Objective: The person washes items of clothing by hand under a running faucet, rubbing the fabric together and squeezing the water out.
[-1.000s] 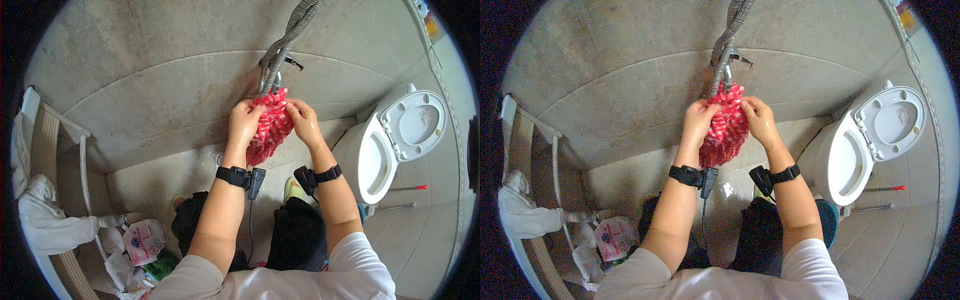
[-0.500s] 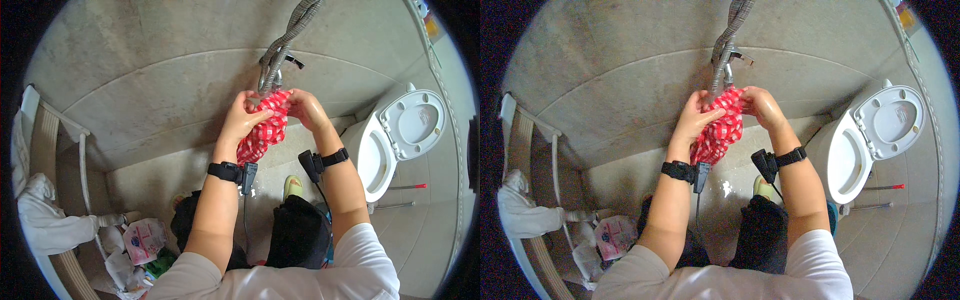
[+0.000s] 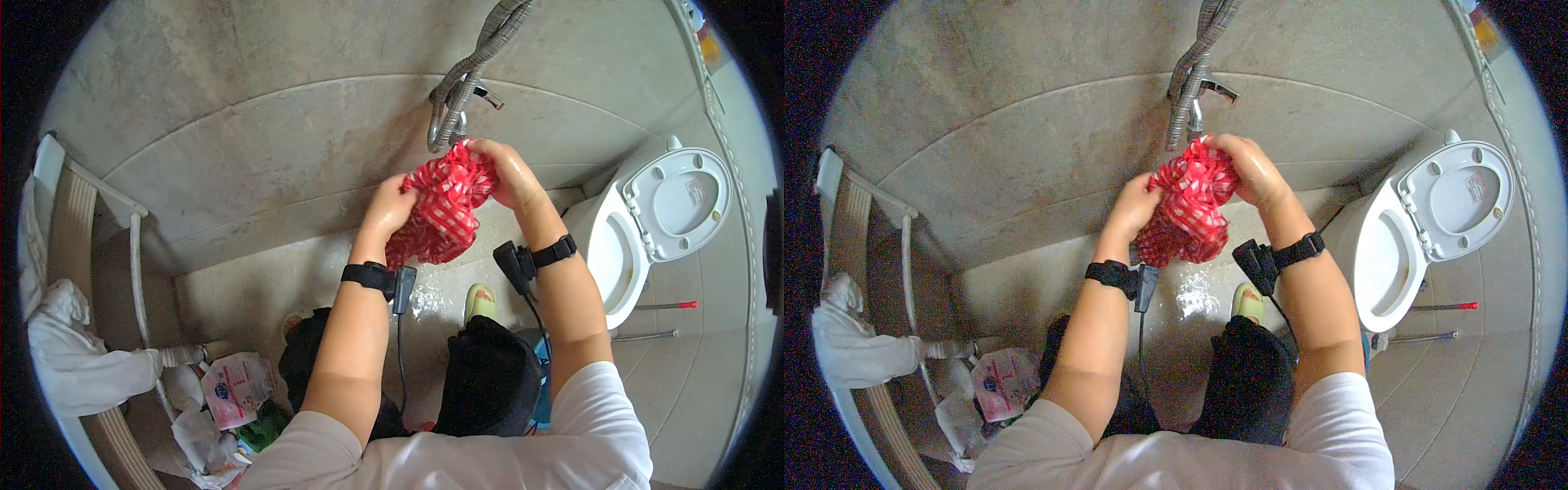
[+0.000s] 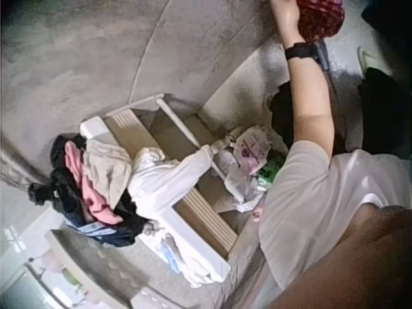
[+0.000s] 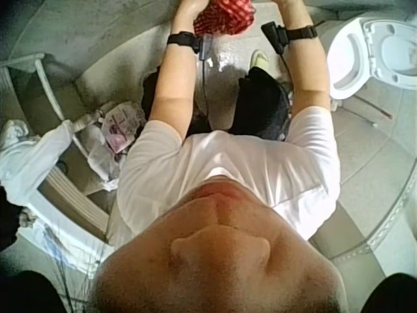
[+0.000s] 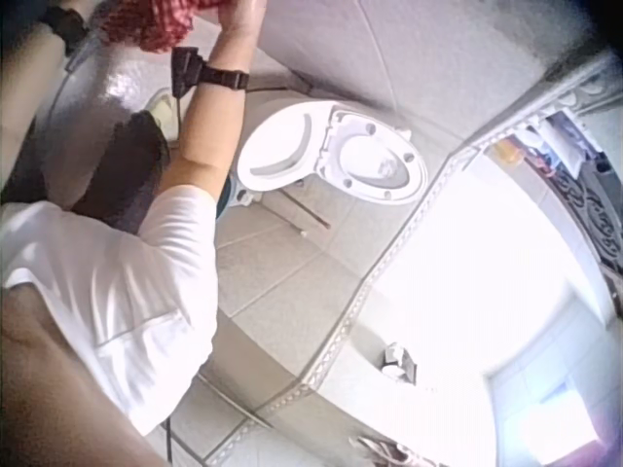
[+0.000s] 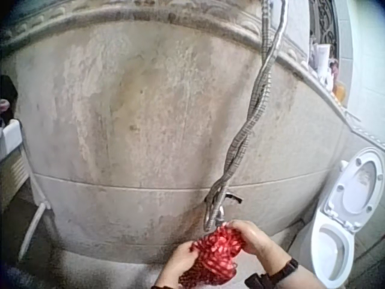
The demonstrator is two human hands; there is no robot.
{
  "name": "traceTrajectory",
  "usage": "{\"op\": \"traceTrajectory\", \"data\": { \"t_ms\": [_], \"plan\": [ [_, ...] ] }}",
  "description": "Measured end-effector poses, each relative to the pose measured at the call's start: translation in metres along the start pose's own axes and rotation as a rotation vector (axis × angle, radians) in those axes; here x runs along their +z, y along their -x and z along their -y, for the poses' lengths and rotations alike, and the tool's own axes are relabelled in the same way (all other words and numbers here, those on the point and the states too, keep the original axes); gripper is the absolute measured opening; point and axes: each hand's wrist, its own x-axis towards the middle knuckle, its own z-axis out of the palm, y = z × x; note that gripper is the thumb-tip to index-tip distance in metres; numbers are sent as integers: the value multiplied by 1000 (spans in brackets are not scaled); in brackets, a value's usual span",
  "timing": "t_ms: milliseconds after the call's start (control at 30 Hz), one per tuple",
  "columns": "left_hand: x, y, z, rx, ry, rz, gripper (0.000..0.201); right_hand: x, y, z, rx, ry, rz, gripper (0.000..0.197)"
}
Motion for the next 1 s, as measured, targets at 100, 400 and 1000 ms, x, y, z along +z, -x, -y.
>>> {"op": "traceTrajectory", "data": {
  "t_ms": [100,400,1000],
  "plan": [
    [4,-2,-14,-96,719,-4,20,-29,0,3,31,306,76,23],
    [-5,4,-33,-123,558,-70,30,-55,-3,28,-11,188,120,21],
    [12,4,-31,-369,1156,-42,25,-18,10,-35,-89,917,-102,54]
  ]
}}
